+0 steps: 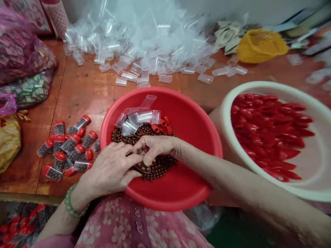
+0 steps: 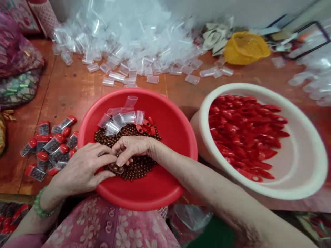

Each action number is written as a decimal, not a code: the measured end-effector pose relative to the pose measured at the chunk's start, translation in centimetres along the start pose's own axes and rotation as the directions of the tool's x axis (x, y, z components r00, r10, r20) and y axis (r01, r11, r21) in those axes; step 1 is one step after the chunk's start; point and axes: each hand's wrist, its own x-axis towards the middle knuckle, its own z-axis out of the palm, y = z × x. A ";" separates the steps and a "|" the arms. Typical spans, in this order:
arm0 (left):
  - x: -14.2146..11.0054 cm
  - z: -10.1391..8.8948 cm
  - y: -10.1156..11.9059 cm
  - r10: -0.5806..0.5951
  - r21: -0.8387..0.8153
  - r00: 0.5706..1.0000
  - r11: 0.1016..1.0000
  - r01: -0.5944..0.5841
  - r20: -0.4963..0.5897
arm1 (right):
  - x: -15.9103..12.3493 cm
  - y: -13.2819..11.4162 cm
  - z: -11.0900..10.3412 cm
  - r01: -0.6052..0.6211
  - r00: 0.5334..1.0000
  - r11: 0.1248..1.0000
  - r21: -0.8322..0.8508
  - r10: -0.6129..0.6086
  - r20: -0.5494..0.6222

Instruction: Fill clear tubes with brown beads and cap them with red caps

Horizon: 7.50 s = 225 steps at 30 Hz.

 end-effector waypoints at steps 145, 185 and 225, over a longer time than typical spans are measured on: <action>3.0 2.0 1.2 -0.226 -0.977 0.972 0.186 0.099 0.056 | -1.3 -2.1 9.5 0.355 -0.070 0.741 -0.570 -0.587 -0.806; 3.1 2.6 -0.5 -0.262 -0.924 0.931 -0.351 0.153 0.254 | -1.1 -1.5 7.5 -0.332 0.200 0.132 -0.934 -0.958 -0.206; 3.3 2.3 0.8 -0.463 -0.984 0.868 -0.058 0.171 0.178 | -1.8 -1.3 8.5 -0.129 0.272 0.280 -0.951 -0.913 -0.306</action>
